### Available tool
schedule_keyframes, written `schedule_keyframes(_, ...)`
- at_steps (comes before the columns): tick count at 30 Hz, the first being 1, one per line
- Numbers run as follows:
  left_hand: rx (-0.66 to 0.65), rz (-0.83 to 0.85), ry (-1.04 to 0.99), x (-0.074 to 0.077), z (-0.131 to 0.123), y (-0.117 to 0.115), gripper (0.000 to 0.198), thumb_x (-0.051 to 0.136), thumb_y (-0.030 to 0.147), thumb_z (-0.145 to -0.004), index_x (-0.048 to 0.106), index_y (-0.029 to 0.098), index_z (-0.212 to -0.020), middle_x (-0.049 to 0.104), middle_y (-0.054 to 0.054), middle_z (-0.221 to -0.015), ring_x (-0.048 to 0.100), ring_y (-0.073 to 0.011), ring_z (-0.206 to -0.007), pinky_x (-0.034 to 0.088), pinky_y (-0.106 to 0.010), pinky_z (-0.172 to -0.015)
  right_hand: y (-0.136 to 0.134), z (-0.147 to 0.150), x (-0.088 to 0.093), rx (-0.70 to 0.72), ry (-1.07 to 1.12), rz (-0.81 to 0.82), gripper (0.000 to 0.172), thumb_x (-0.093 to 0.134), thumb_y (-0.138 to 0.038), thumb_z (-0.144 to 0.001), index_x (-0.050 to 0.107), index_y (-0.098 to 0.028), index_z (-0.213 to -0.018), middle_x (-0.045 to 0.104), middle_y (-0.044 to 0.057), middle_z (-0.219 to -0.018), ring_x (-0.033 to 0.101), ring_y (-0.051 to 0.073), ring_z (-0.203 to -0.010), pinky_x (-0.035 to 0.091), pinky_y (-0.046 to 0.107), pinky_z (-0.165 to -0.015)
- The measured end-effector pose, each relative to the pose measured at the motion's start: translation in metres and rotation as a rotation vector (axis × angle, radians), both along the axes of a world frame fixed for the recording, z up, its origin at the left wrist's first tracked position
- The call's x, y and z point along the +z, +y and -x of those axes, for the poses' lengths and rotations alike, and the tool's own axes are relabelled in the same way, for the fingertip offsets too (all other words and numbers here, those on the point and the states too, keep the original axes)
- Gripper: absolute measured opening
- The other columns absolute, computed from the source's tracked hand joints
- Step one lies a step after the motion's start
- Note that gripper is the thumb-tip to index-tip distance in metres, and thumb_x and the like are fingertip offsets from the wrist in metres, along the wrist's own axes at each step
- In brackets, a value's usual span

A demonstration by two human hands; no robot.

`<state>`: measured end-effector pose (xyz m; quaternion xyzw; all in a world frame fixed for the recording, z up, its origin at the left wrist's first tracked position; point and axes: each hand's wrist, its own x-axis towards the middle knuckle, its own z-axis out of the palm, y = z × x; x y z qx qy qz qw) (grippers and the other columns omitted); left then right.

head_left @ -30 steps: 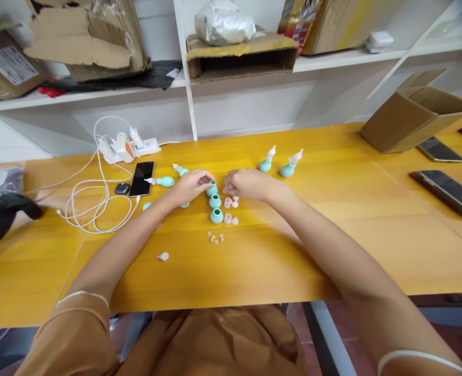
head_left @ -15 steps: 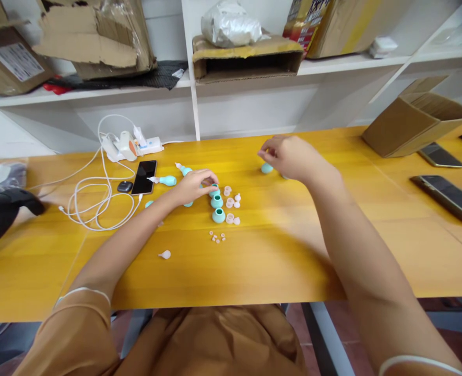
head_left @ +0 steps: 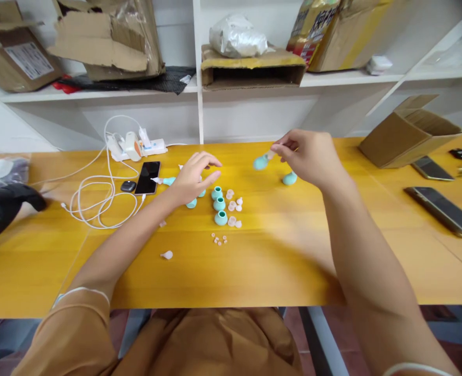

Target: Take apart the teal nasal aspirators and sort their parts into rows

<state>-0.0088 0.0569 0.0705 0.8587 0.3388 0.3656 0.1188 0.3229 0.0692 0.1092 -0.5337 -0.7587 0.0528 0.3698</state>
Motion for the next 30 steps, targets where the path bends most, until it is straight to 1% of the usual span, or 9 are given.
schedule_keyframes(2, -0.03, -0.032, 0.05, 0.017, -0.003, -0.016, 0.036, 0.059, 0.05, -0.111, 0.065, 0.021, -0.132, 0.071, -0.012, -0.136, 0.063, -0.0283, -0.13, 0.05, -0.047, -0.116, -0.028, 0.02, 0.007, 0.129, 0.195, 0.092, 0.031, 0.073, -0.05, -0.105, 0.072, -0.023, -0.09, 0.075, 0.004, -0.073, 0.071, 0.021, -0.065, 0.059, 0.038, -0.071)
schedule_keyframes(4, -0.096, 0.02, 0.083, 0.031, -0.006, -0.033, 0.05, 0.057, 0.062, -0.11, 0.063, 0.021, -0.137, 0.069, -0.014, -0.142, 0.062, -0.0304, -0.134, 0.048, -0.046, -0.117, -0.055, 0.043, 0.001, 0.318, 0.378, 0.22, 0.037, 0.074, -0.058, -0.104, 0.069, -0.023, -0.091, 0.074, 0.002, -0.07, 0.069, 0.018, -0.06, 0.057, 0.033, -0.062)
schedule_keyframes(7, -0.214, 0.257, 0.186, 0.038, -0.01, -0.054, 0.051, 0.053, 0.068, -0.11, 0.065, 0.02, -0.123, 0.076, -0.01, -0.118, 0.071, -0.0251, -0.104, 0.053, -0.036, -0.09, -0.085, 0.072, -0.026, 0.501, 0.567, 0.342, 0.04, 0.076, -0.059, -0.103, 0.065, -0.023, -0.089, 0.075, 0.001, -0.071, 0.071, 0.017, -0.062, 0.059, 0.031, -0.063)
schedule_keyframes(9, -0.258, 0.396, 0.27, 0.033, -0.011, -0.063, 0.044, 0.053, 0.062, -0.113, 0.065, 0.02, -0.111, 0.076, -0.006, -0.102, 0.07, -0.0211, -0.088, 0.049, -0.031, -0.079, -0.097, 0.081, -0.048, 0.556, 0.67, 0.407, 0.039, 0.075, -0.058, -0.104, 0.063, -0.024, -0.09, 0.076, 0.001, -0.074, 0.072, 0.017, -0.064, 0.06, 0.031, -0.064)
schedule_keyframes(13, -0.313, 0.511, 0.289, 0.012, -0.01, -0.075, 0.027, 0.056, 0.046, -0.114, 0.067, 0.022, -0.112, 0.078, -0.004, -0.108, 0.072, -0.0197, -0.093, 0.048, -0.03, -0.082, -0.103, 0.083, -0.086, 0.668, 0.751, 0.486, 0.036, 0.076, -0.054, -0.105, 0.065, -0.022, -0.091, 0.076, 0.001, -0.078, 0.073, 0.015, -0.069, 0.061, 0.03, -0.069)
schedule_keyframes(17, -0.342, 0.612, 0.384, 0.0, -0.004, -0.083, 0.02, 0.056, 0.039, -0.111, 0.064, 0.021, -0.113, 0.077, -0.004, -0.105, 0.071, -0.0191, -0.089, 0.047, -0.029, -0.077, -0.104, 0.081, -0.108, 0.79, 0.807, 0.582, 0.036, 0.08, -0.051, -0.103, 0.066, -0.021, -0.088, 0.076, 0.001, -0.082, 0.073, 0.013, -0.067, 0.061, 0.028, -0.066)
schedule_keyframes(23, -0.451, 0.605, 0.561, -0.002, 0.003, -0.086, 0.017, 0.054, 0.037, -0.112, 0.061, 0.022, -0.111, 0.075, -0.006, -0.11, 0.071, -0.021, -0.097, 0.051, -0.032, -0.083, -0.107, 0.076, -0.119, 0.859, 0.829, 0.732, 0.039, 0.081, -0.052, -0.101, 0.065, -0.02, -0.087, 0.075, 0.002, -0.083, 0.072, 0.013, -0.065, 0.061, 0.027, -0.062)
schedule_keyframes(26, -0.481, 0.531, 0.552, -0.008, 0.005, -0.086, 0.013, 0.052, 0.032, -0.114, 0.061, 0.022, -0.117, 0.075, -0.008, -0.12, 0.072, -0.0217, -0.106, 0.053, -0.034, -0.093, -0.105, 0.071, -0.118, 0.834, 0.801, 0.74, 0.041, 0.082, -0.055, -0.1, 0.063, -0.021, -0.085, 0.075, 0.002, -0.081, 0.071, 0.014, -0.064, 0.061, 0.027, -0.059)
schedule_keyframes(30, -0.471, 0.407, 0.59, -0.019, 0.003, -0.086, 0.011, 0.055, 0.026, -0.113, 0.062, 0.02, -0.119, 0.075, -0.01, -0.121, 0.072, -0.0234, -0.109, 0.053, -0.035, -0.095, -0.102, 0.065, -0.113, 0.803, 0.74, 0.707, 0.041, 0.082, -0.055, -0.1, 0.064, -0.02, -0.085, 0.074, 0.002, -0.079, 0.07, 0.013, -0.061, 0.061, 0.027, -0.06)
